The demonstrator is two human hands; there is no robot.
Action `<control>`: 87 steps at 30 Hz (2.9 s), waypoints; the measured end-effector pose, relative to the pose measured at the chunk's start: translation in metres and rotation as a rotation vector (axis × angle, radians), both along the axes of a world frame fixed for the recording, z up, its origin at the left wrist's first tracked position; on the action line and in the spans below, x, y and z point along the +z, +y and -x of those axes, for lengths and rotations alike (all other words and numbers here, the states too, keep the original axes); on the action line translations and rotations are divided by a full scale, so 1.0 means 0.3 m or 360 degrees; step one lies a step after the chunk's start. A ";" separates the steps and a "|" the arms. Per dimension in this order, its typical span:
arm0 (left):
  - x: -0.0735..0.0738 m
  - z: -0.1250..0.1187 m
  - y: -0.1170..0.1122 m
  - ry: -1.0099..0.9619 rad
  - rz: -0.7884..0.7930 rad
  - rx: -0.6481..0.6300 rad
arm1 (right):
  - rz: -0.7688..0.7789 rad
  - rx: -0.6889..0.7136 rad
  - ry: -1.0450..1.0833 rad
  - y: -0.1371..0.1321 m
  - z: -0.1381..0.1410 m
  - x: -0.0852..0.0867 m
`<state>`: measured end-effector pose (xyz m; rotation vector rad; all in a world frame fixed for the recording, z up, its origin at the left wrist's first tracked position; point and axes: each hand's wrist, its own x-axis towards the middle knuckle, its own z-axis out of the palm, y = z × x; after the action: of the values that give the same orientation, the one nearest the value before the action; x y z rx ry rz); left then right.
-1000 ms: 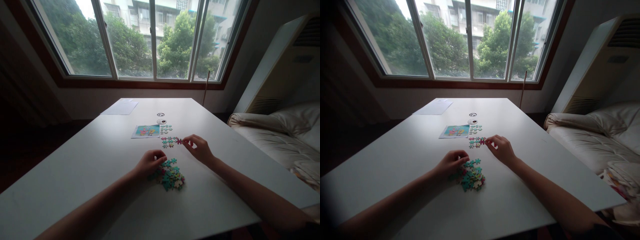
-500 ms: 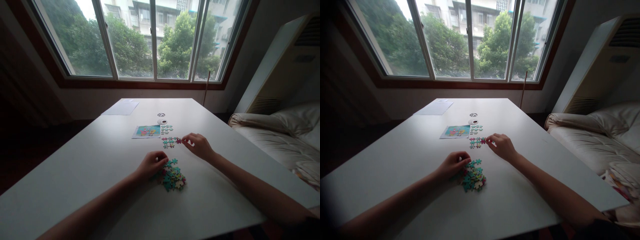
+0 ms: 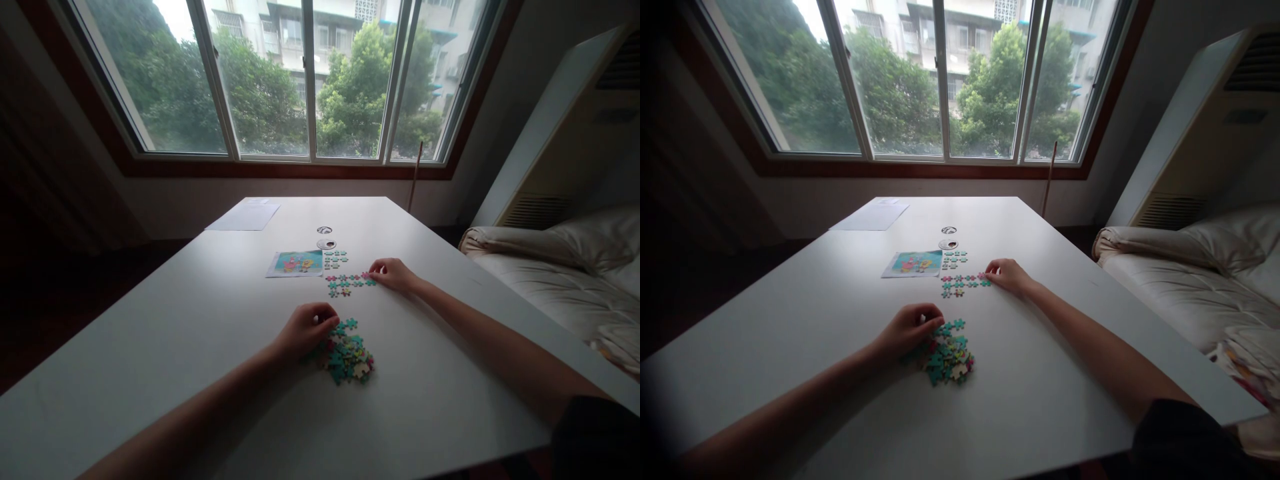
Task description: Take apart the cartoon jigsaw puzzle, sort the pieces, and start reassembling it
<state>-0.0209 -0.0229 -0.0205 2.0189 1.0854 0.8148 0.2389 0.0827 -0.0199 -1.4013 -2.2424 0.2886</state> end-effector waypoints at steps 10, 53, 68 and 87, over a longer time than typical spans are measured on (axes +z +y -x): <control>0.012 -0.007 -0.006 0.0024 -0.0007 -0.0001 | 0.0018 0.0008 0.0026 0.017 0.007 -0.016; 0.023 -0.014 -0.016 0.0138 -0.0229 0.0063 | 0.0278 0.0585 0.0487 -0.340 0.187 0.058; -0.007 0.001 0.011 -0.0111 0.0007 0.0099 | -0.0363 0.0430 0.0199 -0.354 0.188 0.029; 0.006 0.004 0.007 -0.0178 0.0106 -0.0034 | -0.0671 0.0500 -0.0038 -0.367 0.190 0.048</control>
<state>-0.0220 -0.0209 -0.0186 1.9029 1.0131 0.8586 0.1818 -0.0275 -0.0056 -0.8404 -2.3622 -0.0998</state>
